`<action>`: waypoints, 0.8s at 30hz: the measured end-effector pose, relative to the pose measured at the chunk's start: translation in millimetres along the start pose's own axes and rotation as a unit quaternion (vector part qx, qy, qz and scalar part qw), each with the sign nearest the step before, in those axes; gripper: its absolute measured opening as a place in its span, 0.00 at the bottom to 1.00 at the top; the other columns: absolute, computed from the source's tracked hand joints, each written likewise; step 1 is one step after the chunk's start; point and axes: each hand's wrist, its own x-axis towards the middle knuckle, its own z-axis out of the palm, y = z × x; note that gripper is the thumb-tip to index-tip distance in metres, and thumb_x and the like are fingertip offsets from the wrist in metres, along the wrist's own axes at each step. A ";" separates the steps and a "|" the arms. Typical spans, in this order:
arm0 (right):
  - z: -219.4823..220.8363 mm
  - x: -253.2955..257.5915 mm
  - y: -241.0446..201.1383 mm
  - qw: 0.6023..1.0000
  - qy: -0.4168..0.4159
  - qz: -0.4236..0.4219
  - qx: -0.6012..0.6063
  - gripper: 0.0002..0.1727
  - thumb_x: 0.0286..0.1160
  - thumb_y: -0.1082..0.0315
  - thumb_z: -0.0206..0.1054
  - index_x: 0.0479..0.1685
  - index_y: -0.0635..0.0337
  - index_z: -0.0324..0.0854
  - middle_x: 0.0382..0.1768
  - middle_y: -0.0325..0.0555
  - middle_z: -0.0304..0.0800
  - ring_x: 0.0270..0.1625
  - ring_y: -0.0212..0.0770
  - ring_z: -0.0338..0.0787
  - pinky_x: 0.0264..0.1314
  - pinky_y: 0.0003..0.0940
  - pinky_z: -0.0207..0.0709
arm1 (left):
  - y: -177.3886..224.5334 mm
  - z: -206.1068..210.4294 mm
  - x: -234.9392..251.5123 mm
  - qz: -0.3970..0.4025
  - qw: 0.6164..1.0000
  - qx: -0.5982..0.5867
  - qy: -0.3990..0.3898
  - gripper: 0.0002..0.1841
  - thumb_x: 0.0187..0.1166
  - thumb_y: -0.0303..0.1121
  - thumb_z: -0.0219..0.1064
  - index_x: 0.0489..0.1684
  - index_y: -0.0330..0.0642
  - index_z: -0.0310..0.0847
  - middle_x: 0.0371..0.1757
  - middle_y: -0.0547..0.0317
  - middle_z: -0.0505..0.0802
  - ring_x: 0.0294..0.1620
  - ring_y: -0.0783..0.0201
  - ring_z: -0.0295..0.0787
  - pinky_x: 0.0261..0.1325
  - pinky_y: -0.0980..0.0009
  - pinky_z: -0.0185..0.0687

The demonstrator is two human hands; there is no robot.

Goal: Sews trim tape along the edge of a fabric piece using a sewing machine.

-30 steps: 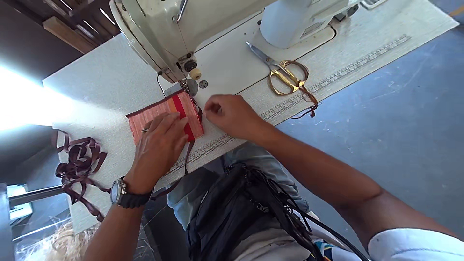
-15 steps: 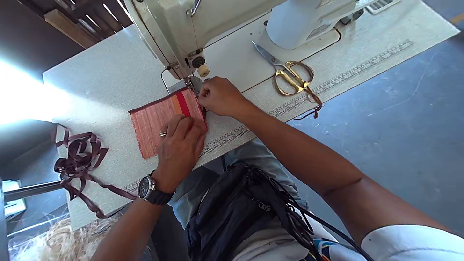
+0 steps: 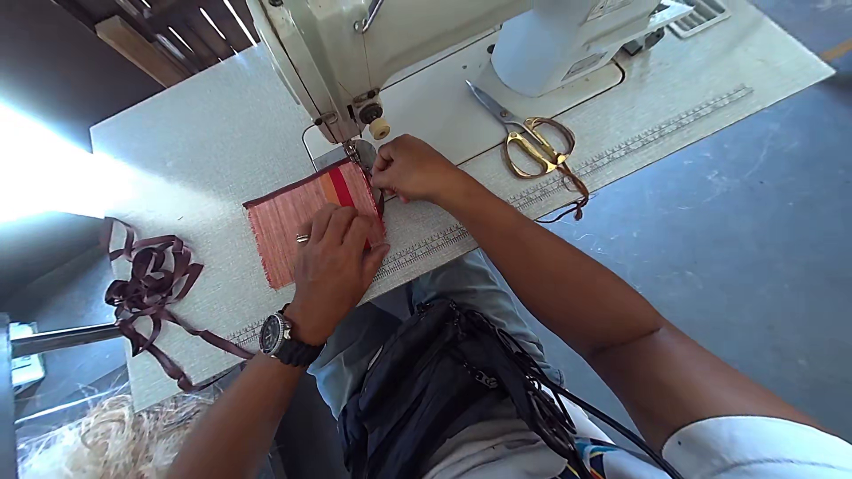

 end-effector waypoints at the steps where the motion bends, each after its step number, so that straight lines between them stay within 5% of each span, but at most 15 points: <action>1: 0.0 0.0 -0.3 1.000 0.002 -0.001 0.001 0.10 0.80 0.62 0.70 0.44 0.60 0.88 0.28 0.45 0.89 0.21 0.35 0.84 0.27 0.33 0.82 | 0.4 2.2 -0.3 0.000 1.000 0.006 0.000 0.19 0.82 0.52 0.64 0.51 0.45 0.87 0.62 0.52 0.90 0.76 0.48 0.79 0.74 0.47 0.73; 8: -3.8 -0.6 -2.0 0.999 -0.005 0.008 0.045 0.11 0.85 0.60 0.67 0.49 0.58 0.87 0.25 0.43 0.86 0.18 0.33 0.81 0.21 0.27 0.77 | 2.7 0.4 -2.3 0.000 0.998 -0.036 0.058 0.13 0.83 0.39 0.60 0.44 0.43 0.90 0.56 0.54 0.93 0.69 0.53 0.85 0.70 0.52 0.79; 13: -7.3 0.4 -2.0 0.996 -0.021 0.030 0.086 0.13 0.89 0.59 0.63 0.53 0.59 0.85 0.23 0.42 0.86 0.16 0.32 0.81 0.16 0.24 0.74 | -6.2 -27.2 1.6 -0.075 0.988 -0.122 0.062 0.14 0.82 0.35 0.60 0.50 0.37 0.88 0.52 0.51 0.94 0.56 0.57 0.91 0.59 0.56 0.88; 17: -5.1 1.9 -2.5 0.994 -0.017 0.033 0.098 0.14 0.88 0.57 0.64 0.52 0.60 0.85 0.23 0.43 0.87 0.16 0.32 0.82 0.16 0.24 0.74 | -11.4 -37.8 7.0 -0.115 0.979 -0.156 0.056 0.12 0.83 0.35 0.60 0.50 0.39 0.87 0.42 0.56 0.93 0.42 0.67 0.92 0.49 0.64 0.91; 24: 5.4 3.3 -7.4 0.992 0.036 0.013 0.121 0.13 0.89 0.60 0.63 0.53 0.61 0.85 0.28 0.44 0.89 0.15 0.33 0.80 0.16 0.26 0.75 | -13.1 -48.6 13.5 -0.132 0.968 -0.212 0.035 0.08 0.84 0.35 0.61 0.45 0.45 0.85 0.39 0.62 0.93 0.38 0.73 0.91 0.41 0.71 0.90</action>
